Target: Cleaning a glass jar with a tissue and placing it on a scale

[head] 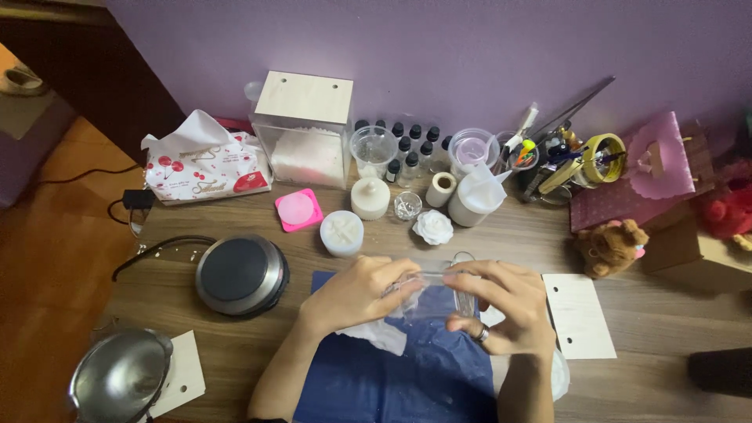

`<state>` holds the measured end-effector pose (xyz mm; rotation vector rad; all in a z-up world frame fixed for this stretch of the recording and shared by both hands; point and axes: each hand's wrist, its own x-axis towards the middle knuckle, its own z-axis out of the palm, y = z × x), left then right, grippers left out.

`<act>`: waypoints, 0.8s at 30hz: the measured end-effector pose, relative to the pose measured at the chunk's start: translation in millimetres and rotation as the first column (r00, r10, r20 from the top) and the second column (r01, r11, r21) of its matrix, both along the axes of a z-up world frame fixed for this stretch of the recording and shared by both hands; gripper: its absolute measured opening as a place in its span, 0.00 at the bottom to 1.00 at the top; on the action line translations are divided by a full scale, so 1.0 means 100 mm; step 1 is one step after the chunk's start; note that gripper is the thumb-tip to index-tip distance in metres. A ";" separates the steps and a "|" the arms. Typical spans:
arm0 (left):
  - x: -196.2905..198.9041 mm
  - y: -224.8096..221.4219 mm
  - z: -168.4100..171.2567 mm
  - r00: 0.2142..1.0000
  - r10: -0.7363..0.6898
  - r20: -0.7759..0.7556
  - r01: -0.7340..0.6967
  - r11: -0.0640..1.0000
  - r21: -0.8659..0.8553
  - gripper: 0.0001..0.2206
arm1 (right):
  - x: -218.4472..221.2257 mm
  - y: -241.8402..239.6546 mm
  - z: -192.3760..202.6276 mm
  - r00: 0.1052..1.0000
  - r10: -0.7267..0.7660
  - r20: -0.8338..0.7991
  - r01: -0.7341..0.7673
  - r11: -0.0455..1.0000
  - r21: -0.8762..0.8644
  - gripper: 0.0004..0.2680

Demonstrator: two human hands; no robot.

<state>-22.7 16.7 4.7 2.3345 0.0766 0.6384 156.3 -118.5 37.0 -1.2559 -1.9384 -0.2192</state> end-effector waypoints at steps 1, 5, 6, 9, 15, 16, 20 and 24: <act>0.00 0.01 -0.01 1.000 0.002 -0.002 -0.002 1.000 0.000 0.09 | 0.00 0.02 -0.01 1.000 0.002 -0.002 -0.002 1.000 0.000 0.15; -0.01 0.04 -0.04 0.993 0.099 0.056 -0.106 0.987 0.124 0.06 | 0.02 0.11 -0.10 0.988 0.022 -0.155 -0.026 0.999 -0.022 0.15; -0.01 0.05 -0.03 0.982 0.152 0.108 -0.168 0.973 0.160 0.06 | 0.02 0.14 -0.13 0.967 0.028 -0.254 -0.033 0.999 -0.017 0.15; 0.02 0.09 -0.08 0.971 0.186 0.152 -0.220 0.944 0.247 0.07 | 0.07 0.19 -0.25 0.957 0.005 -0.289 -0.015 0.999 -0.033 0.17; 0.09 0.15 -0.09 0.929 0.256 0.266 -0.356 0.814 0.459 0.09 | 0.07 0.25 -0.27 0.911 -0.080 -0.404 0.026 0.990 -0.137 0.19; 0.13 0.20 -0.19 0.930 0.253 0.266 -0.353 0.814 0.461 0.09 | 0.13 0.27 -0.35 0.911 -0.082 -0.405 0.029 0.990 -0.135 0.19; 0.10 0.32 -0.29 0.730 0.386 0.564 -0.618 0.725 0.304 0.12 | 0.24 0.32 -0.50 0.615 -0.148 -0.774 0.008 0.983 -0.182 0.19; -0.02 0.29 -0.16 0.782 0.490 0.385 -0.369 0.862 -0.349 0.11 | 0.28 0.35 -0.59 0.201 0.173 -0.964 -0.123 0.981 0.150 0.19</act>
